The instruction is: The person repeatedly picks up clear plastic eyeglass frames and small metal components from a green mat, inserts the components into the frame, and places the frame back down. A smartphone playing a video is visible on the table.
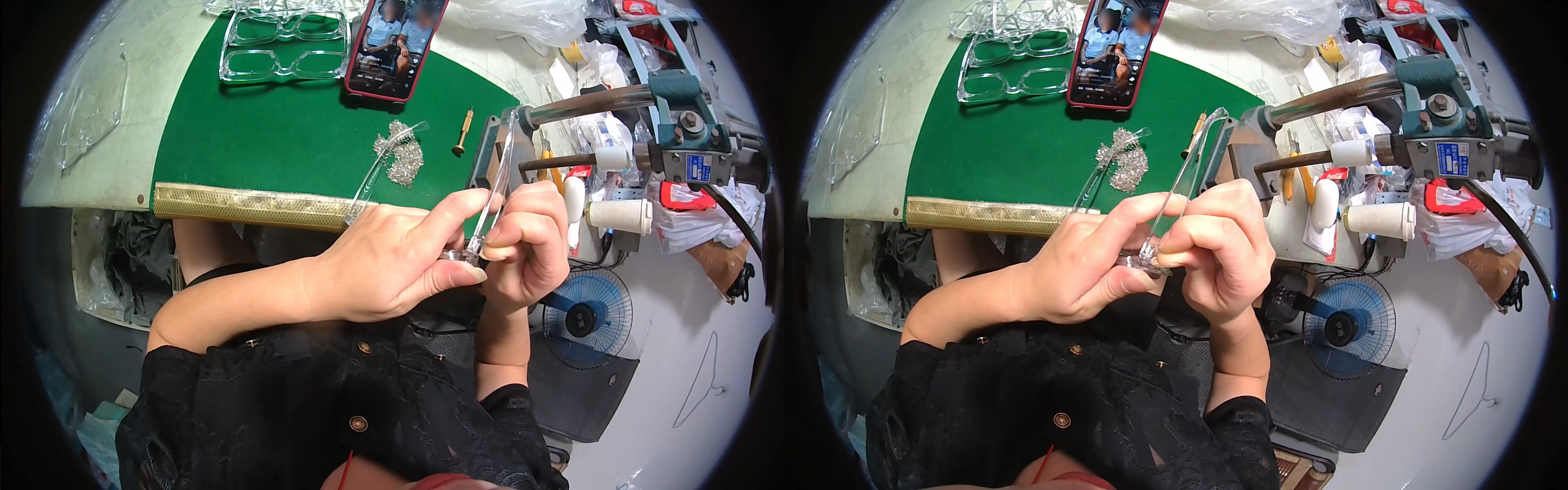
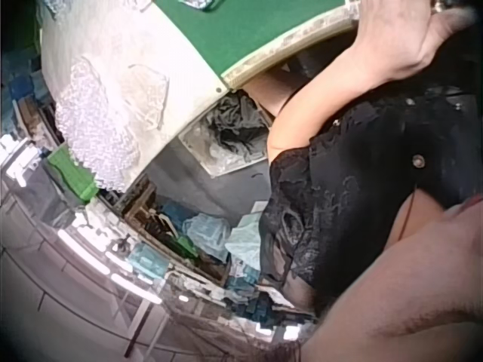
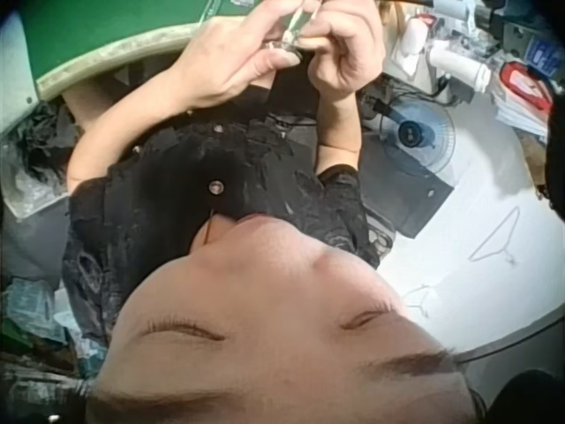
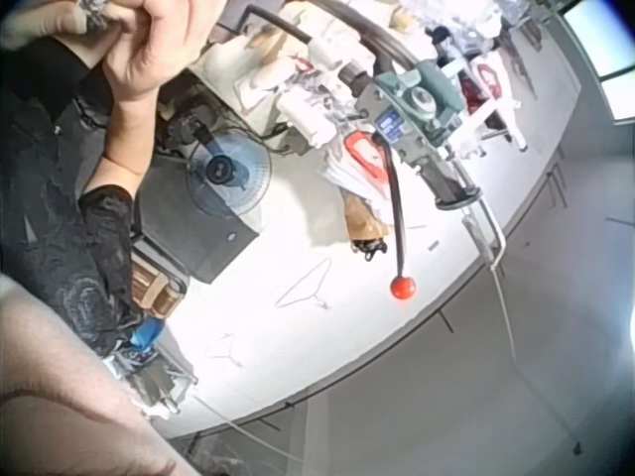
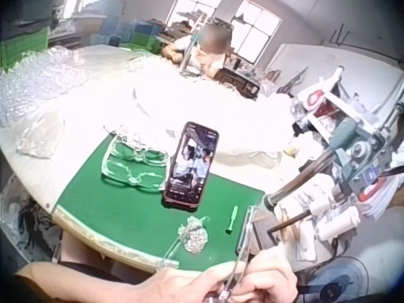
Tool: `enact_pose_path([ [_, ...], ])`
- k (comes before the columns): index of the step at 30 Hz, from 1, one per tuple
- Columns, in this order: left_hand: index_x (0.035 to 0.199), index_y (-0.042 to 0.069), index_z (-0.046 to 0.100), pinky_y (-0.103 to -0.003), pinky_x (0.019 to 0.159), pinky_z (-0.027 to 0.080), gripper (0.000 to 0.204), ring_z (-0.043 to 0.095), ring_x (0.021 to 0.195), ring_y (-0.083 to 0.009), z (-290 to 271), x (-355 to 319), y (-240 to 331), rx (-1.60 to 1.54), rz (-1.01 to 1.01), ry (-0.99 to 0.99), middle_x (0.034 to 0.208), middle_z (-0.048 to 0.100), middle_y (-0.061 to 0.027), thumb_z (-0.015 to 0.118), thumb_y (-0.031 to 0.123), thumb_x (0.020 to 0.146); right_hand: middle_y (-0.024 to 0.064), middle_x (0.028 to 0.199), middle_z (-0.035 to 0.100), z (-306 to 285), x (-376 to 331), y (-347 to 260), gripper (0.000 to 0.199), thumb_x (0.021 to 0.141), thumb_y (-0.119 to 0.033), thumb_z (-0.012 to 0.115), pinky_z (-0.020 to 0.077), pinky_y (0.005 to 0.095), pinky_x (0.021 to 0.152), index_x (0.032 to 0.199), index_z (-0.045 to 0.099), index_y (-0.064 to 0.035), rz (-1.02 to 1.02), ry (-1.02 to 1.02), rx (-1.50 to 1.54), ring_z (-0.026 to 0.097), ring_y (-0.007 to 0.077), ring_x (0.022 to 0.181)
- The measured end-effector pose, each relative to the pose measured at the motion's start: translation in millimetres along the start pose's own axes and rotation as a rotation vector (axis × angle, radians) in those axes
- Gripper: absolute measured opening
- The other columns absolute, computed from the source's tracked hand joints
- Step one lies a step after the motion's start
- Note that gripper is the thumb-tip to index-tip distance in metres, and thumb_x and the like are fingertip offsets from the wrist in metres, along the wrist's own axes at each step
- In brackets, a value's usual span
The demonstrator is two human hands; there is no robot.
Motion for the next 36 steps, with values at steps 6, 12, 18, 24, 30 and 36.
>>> enact_pose_path([
  [6, 0.134, -0.002, 0.034, -0.036, 0.063, 0.05, 0.068, 0.066, 0.075, -0.035, -0.7, 1.0, -0.7, 0.04, -0.008, -0.024, 0.083, 0.065, -0.015, 0.052, 0.048, 0.092, 0.0038, 0.075, 0.057, -2.9, -0.5, 2.3, 0.02, 0.078, -0.024, 0.07, 0.041, 0.0299, 0.061, 0.076, 0.063, -0.0054, 0.039, -0.002, 0.069, 0.052, 0.0185, 0.068],
  [12, 0.134, -0.003, 0.034, -0.036, 0.064, 0.05, 0.068, 0.066, 0.075, -0.0351, 0.7, -0.4, 0.5, 0.03, -0.013, -0.02, 0.084, 0.065, -0.0154, 0.052, 0.047, 0.092, 0.0037, 0.074, 0.057, -0.9, -0.5, 3.6, 0.02, 0.077, -0.023, 0.072, 0.0411, 0.0286, 0.061, 0.075, 0.064, -0.0048, 0.017, 0.0, 0.058, 0.053, 0.0181, 0.068],
  [18, 0.134, -0.003, 0.034, -0.037, 0.065, 0.05, 0.068, 0.066, 0.076, -0.0353, -0.7, -0.1, -0.4, 0.053, -0.02, -0.03, 0.084, 0.065, -0.0159, 0.052, 0.047, 0.092, 0.0054, 0.075, 0.058, -2.0, -1.0, 5.8, 0.016, 0.075, -0.016, 0.073, 0.0416, 0.0269, 0.059, 0.076, 0.063, -0.0033, 0.069, -0.003, 0.154, 0.052, 0.017, 0.068],
  [24, 0.134, -0.003, 0.033, -0.035, 0.066, 0.05, 0.067, 0.066, 0.078, -0.0343, -2.8, 0.7, 3.0, 0.035, -0.038, -0.029, 0.084, 0.065, -0.0153, 0.051, 0.047, 0.093, 0.0074, 0.077, 0.057, -1.5, 1.6, 4.3, 0.019, 0.076, -0.017, 0.073, 0.0424, 0.0259, 0.059, 0.077, 0.061, -0.0027, 0.104, -0.021, 0.157, 0.052, 0.0163, 0.067],
  [30, 0.136, -0.002, 0.029, -0.032, 0.065, 0.05, 0.069, 0.068, 0.074, -0.0284, 0.4, 3.8, 1.7, -0.131, -0.044, -0.039, 0.083, 0.067, -0.0111, 0.047, 0.049, 0.094, 0.0069, 0.077, 0.054, 3.5, -0.2, 1.3, 0.02, 0.081, -0.019, 0.069, 0.0416, 0.0271, 0.06, 0.077, 0.057, -0.0039, 0.063, 0.039, 0.06, 0.05, 0.0176, 0.068],
  [36, 0.136, -0.002, 0.028, -0.03, 0.064, 0.05, 0.068, 0.068, 0.069, -0.024, 2.6, 6.9, 3.8, -0.183, -0.038, -0.034, 0.08, 0.068, -0.0092, 0.046, 0.049, 0.095, 0.0073, 0.077, 0.053, 4.1, -4.7, 0.5, 0.022, 0.082, -0.022, 0.068, 0.0411, 0.0286, 0.06, 0.078, 0.055, -0.0045, -0.003, 0.09, -0.01, 0.049, 0.0187, 0.068],
])
Point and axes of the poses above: each hand's wrist, its own x-axis towards the middle knuckle, its own z-axis out of the palm, y = z × x, the point moved 2 cm from there along x, towards the middle knuckle
